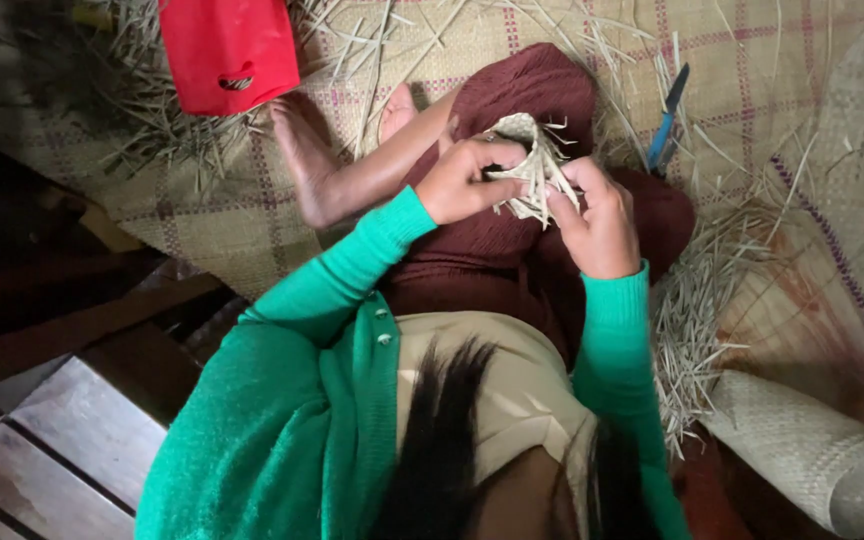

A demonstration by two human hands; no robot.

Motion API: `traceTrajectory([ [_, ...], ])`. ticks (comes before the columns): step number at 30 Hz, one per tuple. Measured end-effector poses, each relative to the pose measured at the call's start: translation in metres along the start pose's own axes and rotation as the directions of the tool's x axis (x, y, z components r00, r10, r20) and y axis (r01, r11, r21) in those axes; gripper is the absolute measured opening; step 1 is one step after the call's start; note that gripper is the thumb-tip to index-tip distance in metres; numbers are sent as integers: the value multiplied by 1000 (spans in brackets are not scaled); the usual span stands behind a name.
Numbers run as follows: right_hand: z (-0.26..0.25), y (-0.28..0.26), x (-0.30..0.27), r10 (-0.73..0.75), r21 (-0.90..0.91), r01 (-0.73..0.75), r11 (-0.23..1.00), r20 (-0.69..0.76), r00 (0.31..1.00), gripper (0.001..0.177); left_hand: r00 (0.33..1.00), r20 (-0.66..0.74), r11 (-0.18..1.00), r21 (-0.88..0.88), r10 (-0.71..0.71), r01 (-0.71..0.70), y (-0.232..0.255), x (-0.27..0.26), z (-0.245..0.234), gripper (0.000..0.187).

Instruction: Finishing the rim of a small woven basket by weaving and tucking in straw strands.

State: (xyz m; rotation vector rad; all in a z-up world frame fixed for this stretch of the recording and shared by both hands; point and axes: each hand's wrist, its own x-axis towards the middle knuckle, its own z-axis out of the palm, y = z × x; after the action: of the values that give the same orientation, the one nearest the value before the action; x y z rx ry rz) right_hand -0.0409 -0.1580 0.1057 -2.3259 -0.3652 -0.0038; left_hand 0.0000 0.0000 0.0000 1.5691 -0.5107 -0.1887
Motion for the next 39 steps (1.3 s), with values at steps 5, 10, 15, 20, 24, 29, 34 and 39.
traceTrajectory([
  [5,18,2,2,91,192,-67,979,-121,988,8,999,-36,997,78,0,3,67,-5,-26,19],
  [10,35,20,3,221,498,-55,866,-281,934,16,993,-112,997,-49,48,-54,72,-5,-26,20],
  [15,42,14,2,216,515,12,857,-382,899,19,989,-127,997,-19,-81,80,54,-4,-18,12],
  [20,45,22,1,118,337,51,940,-461,879,18,980,-174,995,-27,-97,94,50,-5,-10,12],
  [24,46,33,-1,105,317,59,947,-478,872,20,979,-194,989,-141,-69,42,89,-3,-26,16],
  [29,45,40,-2,138,387,54,920,-452,881,23,986,-167,980,-197,-20,-14,95,-3,-31,18],
  [34,37,16,3,79,340,71,938,-408,909,23,997,-69,961,-274,16,-34,82,-6,-32,18],
  [39,36,10,-5,49,182,13,983,-337,940,23,997,-48,978,-200,53,-62,40,-10,-20,21],
])
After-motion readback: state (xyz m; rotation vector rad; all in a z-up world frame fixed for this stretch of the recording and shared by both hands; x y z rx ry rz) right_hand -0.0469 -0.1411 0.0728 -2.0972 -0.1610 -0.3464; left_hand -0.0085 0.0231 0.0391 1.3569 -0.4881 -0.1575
